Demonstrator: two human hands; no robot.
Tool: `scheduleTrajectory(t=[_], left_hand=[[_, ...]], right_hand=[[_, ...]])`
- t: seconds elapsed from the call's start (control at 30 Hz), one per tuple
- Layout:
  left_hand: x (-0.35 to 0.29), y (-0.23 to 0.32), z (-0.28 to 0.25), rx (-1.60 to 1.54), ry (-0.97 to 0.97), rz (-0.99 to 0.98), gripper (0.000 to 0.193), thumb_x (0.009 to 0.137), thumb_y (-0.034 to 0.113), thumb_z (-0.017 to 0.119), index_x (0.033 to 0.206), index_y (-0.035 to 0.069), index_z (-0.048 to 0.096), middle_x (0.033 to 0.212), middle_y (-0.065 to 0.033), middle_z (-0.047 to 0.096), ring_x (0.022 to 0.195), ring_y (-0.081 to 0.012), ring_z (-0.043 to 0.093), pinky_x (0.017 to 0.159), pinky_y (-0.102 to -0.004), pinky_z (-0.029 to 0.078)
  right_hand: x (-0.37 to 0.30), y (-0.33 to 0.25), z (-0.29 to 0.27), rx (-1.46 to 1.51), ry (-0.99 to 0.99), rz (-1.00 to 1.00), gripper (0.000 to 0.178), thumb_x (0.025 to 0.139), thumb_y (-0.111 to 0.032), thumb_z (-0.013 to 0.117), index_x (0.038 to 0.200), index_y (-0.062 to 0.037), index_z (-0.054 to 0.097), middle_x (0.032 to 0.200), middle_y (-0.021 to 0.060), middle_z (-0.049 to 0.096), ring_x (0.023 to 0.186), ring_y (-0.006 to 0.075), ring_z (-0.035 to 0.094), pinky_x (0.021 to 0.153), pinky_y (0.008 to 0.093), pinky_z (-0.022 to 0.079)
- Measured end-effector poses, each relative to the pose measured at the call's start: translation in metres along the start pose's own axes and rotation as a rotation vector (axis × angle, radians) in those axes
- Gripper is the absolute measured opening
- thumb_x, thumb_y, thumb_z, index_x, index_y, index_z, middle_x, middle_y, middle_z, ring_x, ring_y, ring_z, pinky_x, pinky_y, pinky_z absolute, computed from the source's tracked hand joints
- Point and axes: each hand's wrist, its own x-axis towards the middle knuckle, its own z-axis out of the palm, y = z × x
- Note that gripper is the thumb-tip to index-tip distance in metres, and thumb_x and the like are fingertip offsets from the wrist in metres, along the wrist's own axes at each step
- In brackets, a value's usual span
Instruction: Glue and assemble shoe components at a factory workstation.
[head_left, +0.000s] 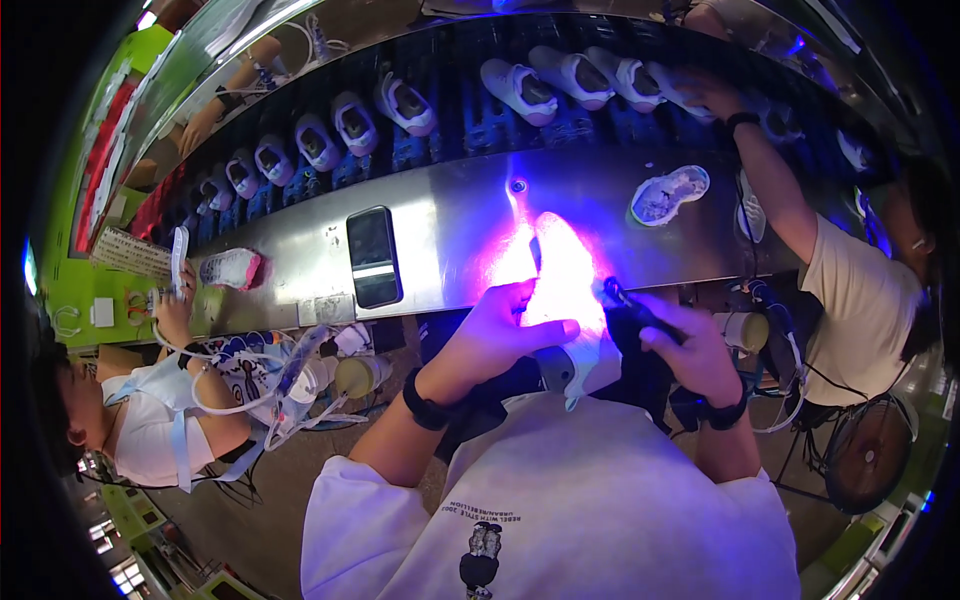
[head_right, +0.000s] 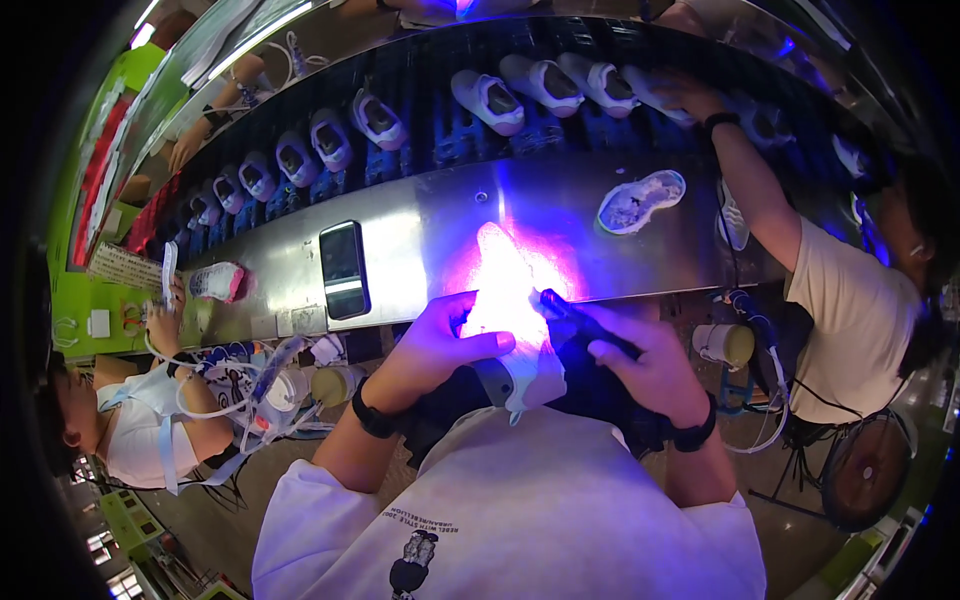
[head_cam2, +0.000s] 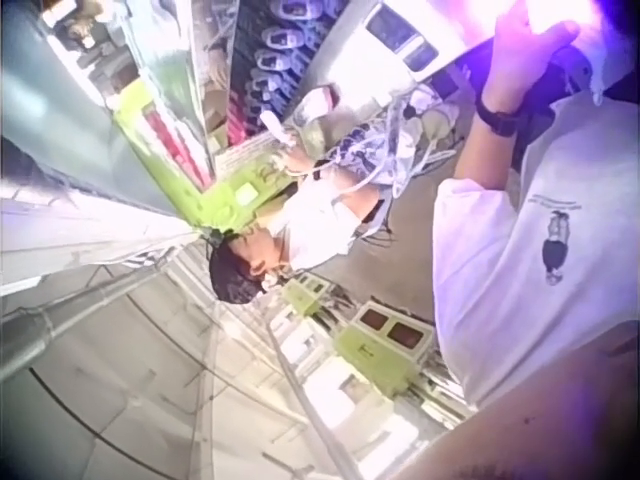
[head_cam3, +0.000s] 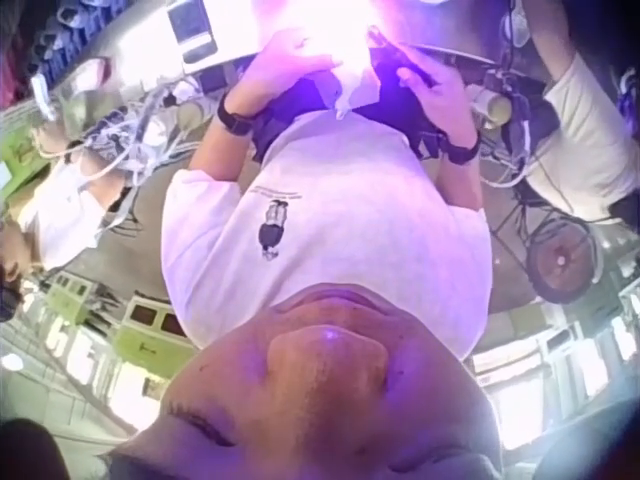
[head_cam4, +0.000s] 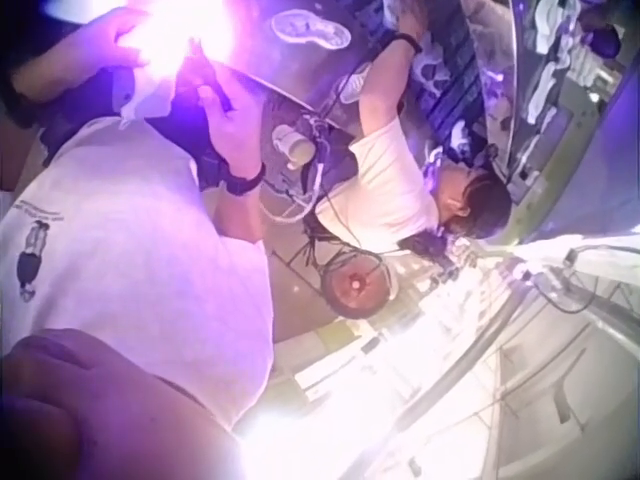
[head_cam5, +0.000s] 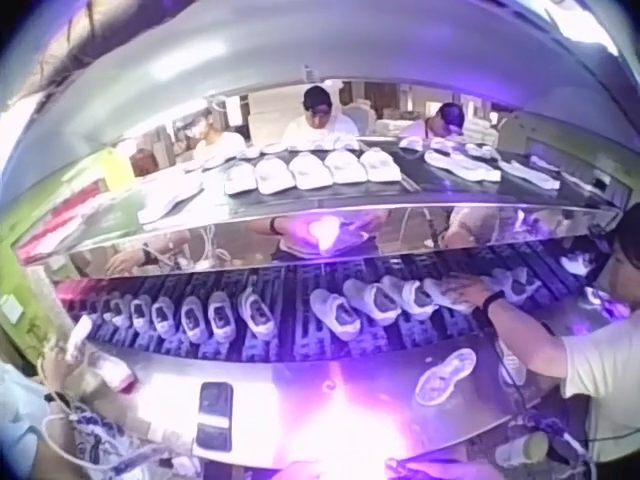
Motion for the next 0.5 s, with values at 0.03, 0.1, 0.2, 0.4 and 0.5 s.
scheduleTrajectory(t=[0.03, 0.1, 0.2, 0.4, 0.5], left_hand=[[0.002, 0.001, 0.001, 0.069, 0.053, -0.029, 0.041, 0.087, 0.016, 0.082, 0.121, -0.001, 0.067, 0.109, -0.0039, 0.072, 0.098, -0.0109, 0.067, 0.086, -0.0267, 0.053], [0.005, 0.004, 0.005, 0.135, 0.102, -0.061, 0.04, 0.088, 0.018, 0.081, 0.121, 0.0, 0.067, 0.108, -0.0044, 0.072, 0.098, -0.0112, 0.067, 0.085, -0.0263, 0.053], [0.012, 0.005, 0.015, 0.175, 0.13, -0.114, 0.041, 0.091, 0.025, 0.079, 0.121, -0.002, 0.068, 0.111, -0.0051, 0.072, 0.099, -0.0108, 0.067, 0.086, -0.0262, 0.054], [0.022, -0.002, 0.024, 0.245, 0.188, 0.026, 0.039, 0.095, 0.024, 0.074, 0.122, -0.002, 0.065, 0.108, -0.0042, 0.071, 0.098, -0.0103, 0.064, 0.088, -0.028, 0.051], [0.024, -0.008, 0.02, 0.238, 0.248, 0.116, 0.042, 0.093, 0.025, 0.076, 0.122, -0.004, 0.064, 0.108, -0.0058, 0.071, 0.1, -0.0119, 0.065, 0.089, -0.0295, 0.052]], right_hand=[[-0.007, 0.002, -0.002, -0.02, -0.034, 0.045, 0.046, 0.093, -0.002, 0.067, 0.139, -0.0069, 0.063, 0.087, 0.0041, 0.068, 0.077, 0.0103, 0.062, 0.074, 0.0276, 0.053], [-0.022, 0.007, -0.005, 0.01, -0.06, 0.082, 0.045, 0.092, -0.001, 0.067, 0.137, -0.0024, 0.064, 0.082, 0.0035, 0.068, 0.075, 0.0107, 0.063, 0.073, 0.0284, 0.053], [-0.024, 0.013, -0.022, 0.006, -0.074, 0.121, 0.044, 0.093, -0.003, 0.067, 0.137, -0.0021, 0.063, 0.082, 0.0034, 0.068, 0.075, 0.0108, 0.064, 0.072, 0.0282, 0.053], [-0.008, 0.005, -0.047, 0.002, -0.098, 0.144, 0.043, 0.096, -0.012, 0.069, 0.138, -0.008, 0.064, 0.081, 0.0014, 0.066, 0.073, 0.0086, 0.06, 0.068, 0.0269, 0.05], [-0.009, -0.003, -0.058, -0.048, -0.217, 0.166, 0.044, 0.095, -0.01, 0.07, 0.138, -0.0101, 0.064, 0.081, 0.001, 0.066, 0.071, 0.0086, 0.059, 0.068, 0.0266, 0.049]])
